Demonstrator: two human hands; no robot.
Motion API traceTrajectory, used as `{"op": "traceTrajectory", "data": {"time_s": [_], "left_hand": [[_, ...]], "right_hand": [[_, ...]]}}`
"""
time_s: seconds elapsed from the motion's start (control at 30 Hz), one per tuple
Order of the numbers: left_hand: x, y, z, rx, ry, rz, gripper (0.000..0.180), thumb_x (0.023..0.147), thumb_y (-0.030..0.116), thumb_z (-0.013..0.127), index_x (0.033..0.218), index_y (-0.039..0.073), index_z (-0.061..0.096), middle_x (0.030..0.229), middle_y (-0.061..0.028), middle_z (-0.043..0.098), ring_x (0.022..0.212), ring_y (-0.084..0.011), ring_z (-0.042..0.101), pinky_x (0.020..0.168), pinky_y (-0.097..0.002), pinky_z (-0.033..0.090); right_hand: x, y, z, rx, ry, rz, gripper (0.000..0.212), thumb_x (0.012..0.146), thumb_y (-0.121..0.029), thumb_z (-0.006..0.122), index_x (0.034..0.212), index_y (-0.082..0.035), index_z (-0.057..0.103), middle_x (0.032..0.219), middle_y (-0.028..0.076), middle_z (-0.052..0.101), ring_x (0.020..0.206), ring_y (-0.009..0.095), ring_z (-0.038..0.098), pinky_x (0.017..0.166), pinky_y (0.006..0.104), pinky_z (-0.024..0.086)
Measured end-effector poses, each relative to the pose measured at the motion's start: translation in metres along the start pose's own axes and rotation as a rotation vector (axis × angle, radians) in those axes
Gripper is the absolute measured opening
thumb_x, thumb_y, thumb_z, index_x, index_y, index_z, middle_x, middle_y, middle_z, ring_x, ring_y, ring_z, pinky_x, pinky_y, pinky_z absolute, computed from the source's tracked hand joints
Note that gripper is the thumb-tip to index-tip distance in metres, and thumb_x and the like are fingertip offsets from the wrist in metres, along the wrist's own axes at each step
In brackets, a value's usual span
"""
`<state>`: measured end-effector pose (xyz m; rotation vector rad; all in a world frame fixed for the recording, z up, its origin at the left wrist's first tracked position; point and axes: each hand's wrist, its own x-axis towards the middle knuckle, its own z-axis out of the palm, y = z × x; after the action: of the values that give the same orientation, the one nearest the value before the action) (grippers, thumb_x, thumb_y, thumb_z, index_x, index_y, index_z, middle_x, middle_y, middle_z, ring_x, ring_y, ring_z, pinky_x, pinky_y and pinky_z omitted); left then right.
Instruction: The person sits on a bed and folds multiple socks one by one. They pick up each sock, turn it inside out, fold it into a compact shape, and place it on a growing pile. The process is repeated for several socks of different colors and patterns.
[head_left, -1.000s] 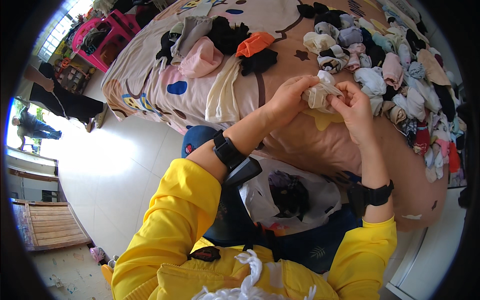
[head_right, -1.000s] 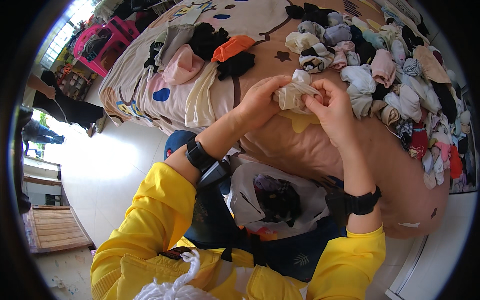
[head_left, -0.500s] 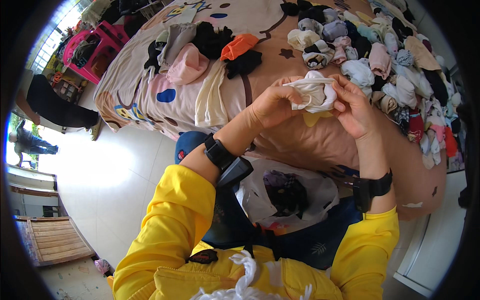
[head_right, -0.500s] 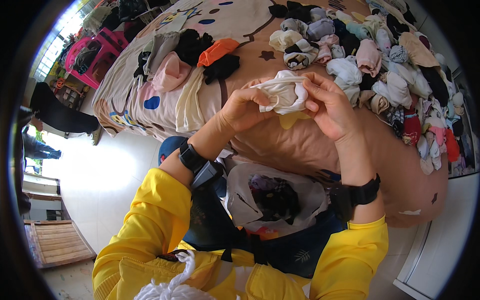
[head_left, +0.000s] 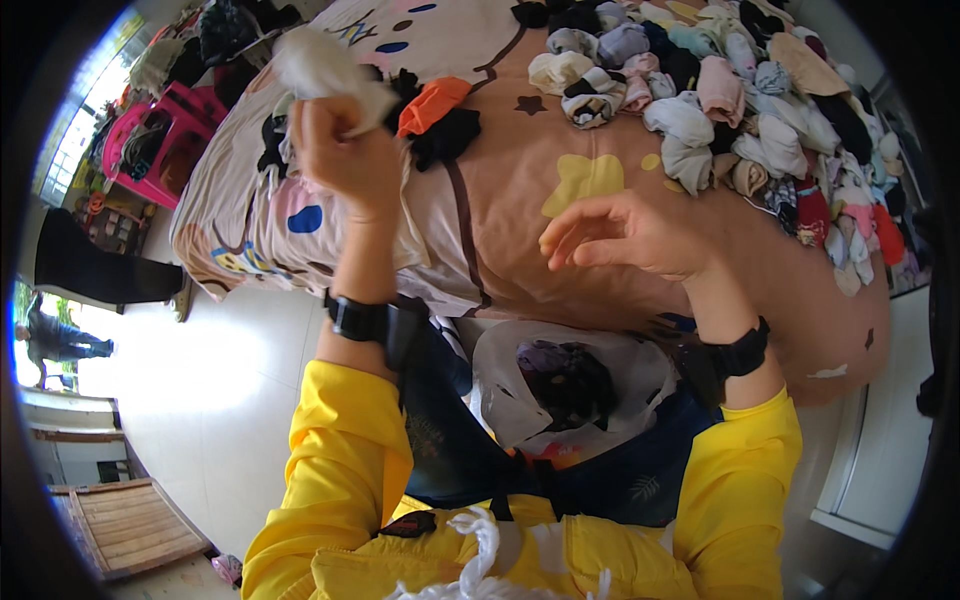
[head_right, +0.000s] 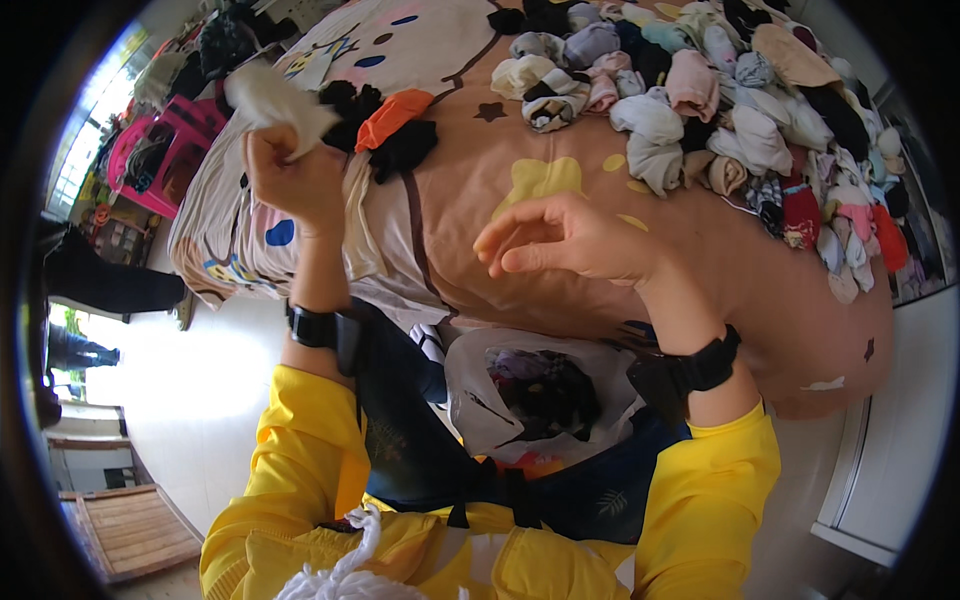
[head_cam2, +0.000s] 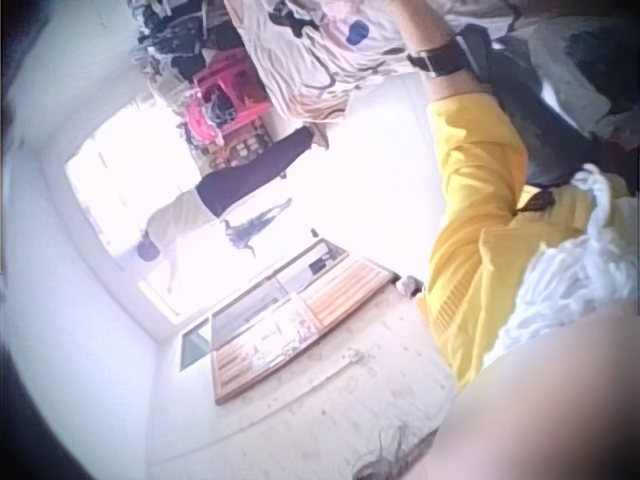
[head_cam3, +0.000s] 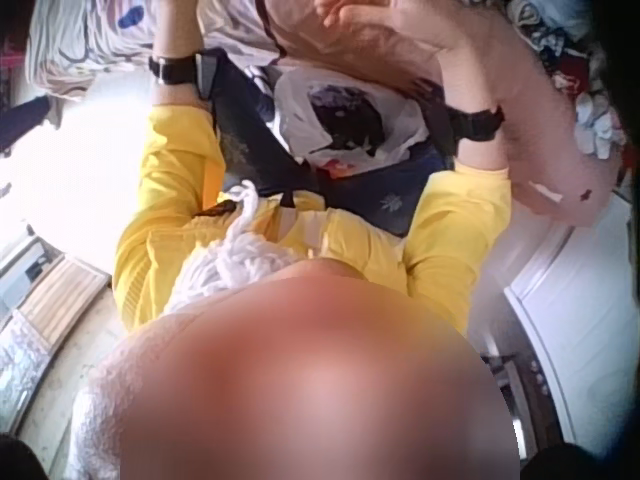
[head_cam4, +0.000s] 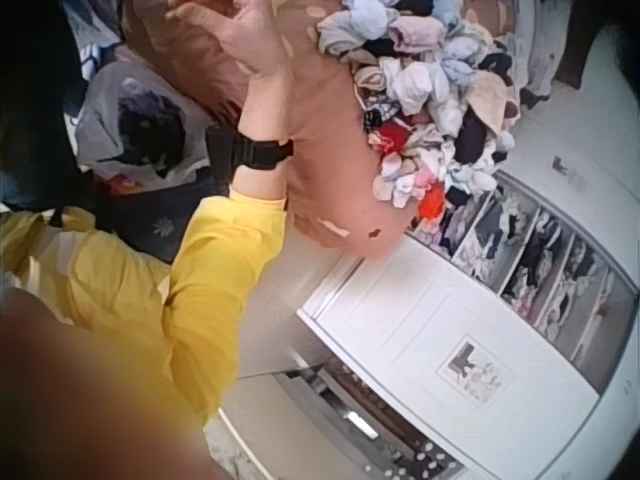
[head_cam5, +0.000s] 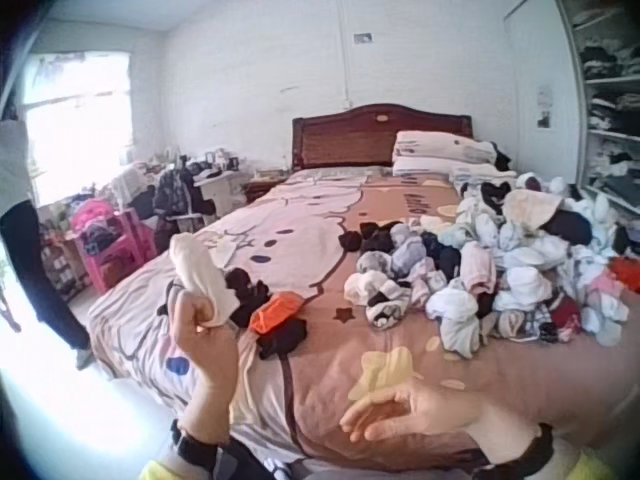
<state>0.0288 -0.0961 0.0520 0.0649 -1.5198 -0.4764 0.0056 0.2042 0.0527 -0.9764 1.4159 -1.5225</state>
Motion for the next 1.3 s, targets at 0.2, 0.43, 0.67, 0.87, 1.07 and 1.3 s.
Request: {"op": "traceTrajectory", "data": {"time_s": [0.2,0.43,0.67,0.87,1.07,1.3], "left_hand": [[-0.021,-0.056,-0.011,0.607,-0.939,-0.036,0.016,0.081,0.008,0.053,0.093,0.010,0.064,0.096,-0.0157,0.061,0.097,-0.0381,0.057,0.083,-0.0481,0.044],[-0.011,-0.020,0.002,0.382,-0.570,-0.046,0.022,0.084,0.017,0.056,0.104,0.011,0.061,0.104,-0.0144,0.061,0.102,-0.0357,0.056,0.089,-0.0466,0.043],[-0.038,-0.009,0.020,0.315,-0.750,-0.048,0.034,0.089,0.032,0.059,0.112,0.006,0.060,0.115,-0.0154,0.061,0.107,-0.0364,0.057,0.090,-0.0463,0.045],[-0.049,0.040,0.026,-0.063,-0.679,0.154,0.032,0.083,0.023,0.066,0.109,0.006,0.059,0.110,-0.0141,0.059,0.103,-0.0359,0.055,0.090,-0.0428,0.044],[-0.082,0.081,0.031,-0.419,-1.003,0.177,0.021,0.084,0.017,0.064,0.101,0.004,0.062,0.100,-0.0142,0.060,0.099,-0.0339,0.056,0.083,-0.0417,0.047],[-0.073,0.045,0.038,-0.418,-0.998,0.017,0.019,0.081,0.017,0.067,0.092,0.003,0.063,0.096,-0.0162,0.060,0.093,-0.0354,0.057,0.081,-0.0419,0.048]], "right_hand": [[0.003,0.009,-0.005,-0.118,0.068,0.171,0.017,0.091,-0.011,0.066,0.104,-0.001,0.066,0.091,0.003,0.067,0.082,0.010,0.064,0.074,0.0230,0.052],[-0.018,0.001,-0.056,-0.402,0.532,-0.053,0.013,0.091,-0.011,0.062,0.097,-0.001,0.067,0.082,0.002,0.067,0.070,0.008,0.063,0.062,0.0209,0.050],[-0.052,-0.006,-0.119,-0.450,1.217,-0.217,0.013,0.091,-0.014,0.065,0.093,-0.002,0.068,0.077,0.002,0.066,0.064,0.006,0.058,0.054,0.0190,0.041],[-0.072,-0.010,-0.142,-0.556,1.395,-0.378,0.012,0.090,-0.010,0.066,0.095,0.001,0.068,0.075,0.002,0.064,0.061,0.006,0.056,0.054,0.0194,0.042],[-0.066,-0.008,-0.133,-0.970,1.480,-0.429,0.015,0.085,-0.012,0.071,0.097,-0.003,0.067,0.075,0.003,0.062,0.068,0.012,0.058,0.064,0.0259,0.047],[-0.077,-0.037,-0.181,-1.593,1.809,-0.400,0.033,0.080,-0.023,0.074,0.107,-0.007,0.066,0.098,0.009,0.063,0.101,0.032,0.059,0.088,0.0384,0.046]]}}
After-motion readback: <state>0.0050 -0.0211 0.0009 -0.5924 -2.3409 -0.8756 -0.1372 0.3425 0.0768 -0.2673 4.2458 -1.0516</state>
